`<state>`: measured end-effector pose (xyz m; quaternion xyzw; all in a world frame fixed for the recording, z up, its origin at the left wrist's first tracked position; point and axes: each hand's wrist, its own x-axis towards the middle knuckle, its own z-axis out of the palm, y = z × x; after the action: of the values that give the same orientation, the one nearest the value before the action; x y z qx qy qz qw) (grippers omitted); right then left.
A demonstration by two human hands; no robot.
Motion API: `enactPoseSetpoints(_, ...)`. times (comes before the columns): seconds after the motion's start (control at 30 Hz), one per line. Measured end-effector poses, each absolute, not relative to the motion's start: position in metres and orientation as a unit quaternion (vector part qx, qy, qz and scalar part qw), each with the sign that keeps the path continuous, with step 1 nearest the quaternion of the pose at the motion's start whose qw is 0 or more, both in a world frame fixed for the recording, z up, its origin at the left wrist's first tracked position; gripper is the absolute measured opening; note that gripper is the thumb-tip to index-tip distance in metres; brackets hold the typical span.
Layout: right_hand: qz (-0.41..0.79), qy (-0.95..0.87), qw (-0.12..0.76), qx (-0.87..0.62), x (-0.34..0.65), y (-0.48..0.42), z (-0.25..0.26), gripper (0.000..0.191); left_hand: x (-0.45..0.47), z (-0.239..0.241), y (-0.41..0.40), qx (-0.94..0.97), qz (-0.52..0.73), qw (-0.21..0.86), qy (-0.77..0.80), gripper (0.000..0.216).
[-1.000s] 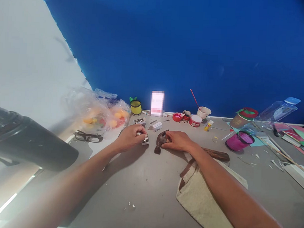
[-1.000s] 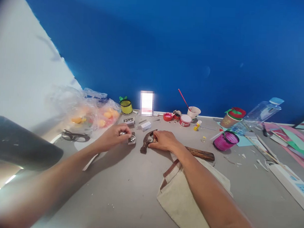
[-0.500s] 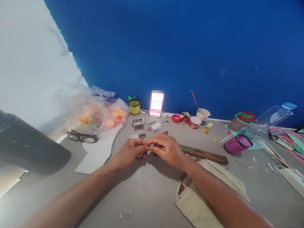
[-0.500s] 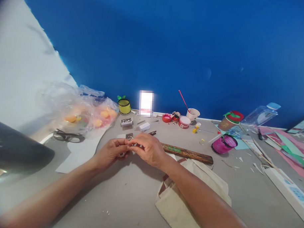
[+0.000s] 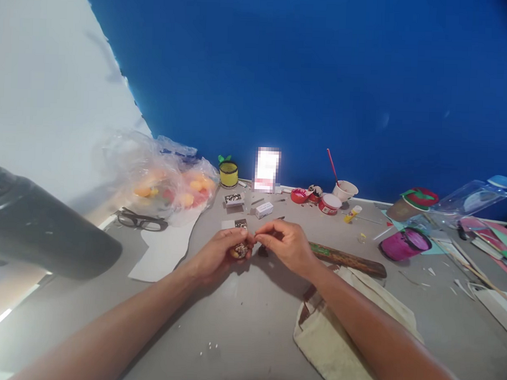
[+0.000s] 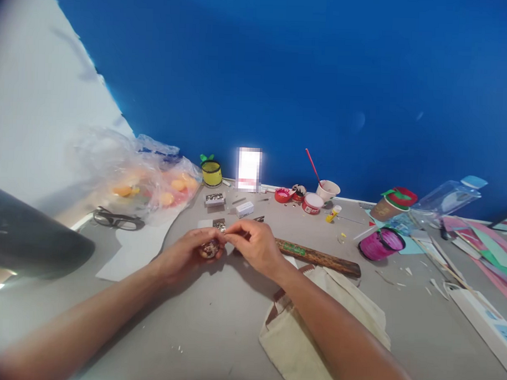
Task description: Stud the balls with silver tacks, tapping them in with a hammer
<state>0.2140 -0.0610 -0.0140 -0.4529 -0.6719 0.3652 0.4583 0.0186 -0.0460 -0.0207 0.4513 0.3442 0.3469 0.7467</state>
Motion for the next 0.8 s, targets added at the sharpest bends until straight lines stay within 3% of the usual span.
enactPoseSetpoints(0.07,0.468,-0.593,0.485,-0.441,0.217,-0.058,-0.014,0.020,0.019,-0.021,-0.047,0.418,0.366,0.769,0.316,0.021)
enactPoseSetpoints(0.13,0.556,-0.523,0.496,-0.414,0.220,-0.056,-0.014,0.028,0.019,-0.022,-0.048,0.410,0.376,0.773,0.306,0.030)
enactPoseSetpoints(0.3,0.696,-0.424,0.459,-0.354,0.224,-0.054,-0.010,0.033,0.018,-0.021,-0.053,0.512,0.379,0.709,0.301,0.033)
enactPoseSetpoints(0.57,0.734,-0.402,0.454,-0.305,0.224,-0.054,-0.010,0.030,0.014,-0.022,-0.050,0.556,0.371,0.673,0.316,0.056)
enactPoseSetpoints(0.8,0.741,-0.394,0.447,-0.310,0.227,-0.050,-0.014,0.031,0.021,-0.016,-0.053,0.532,0.390,0.623,0.421,0.052)
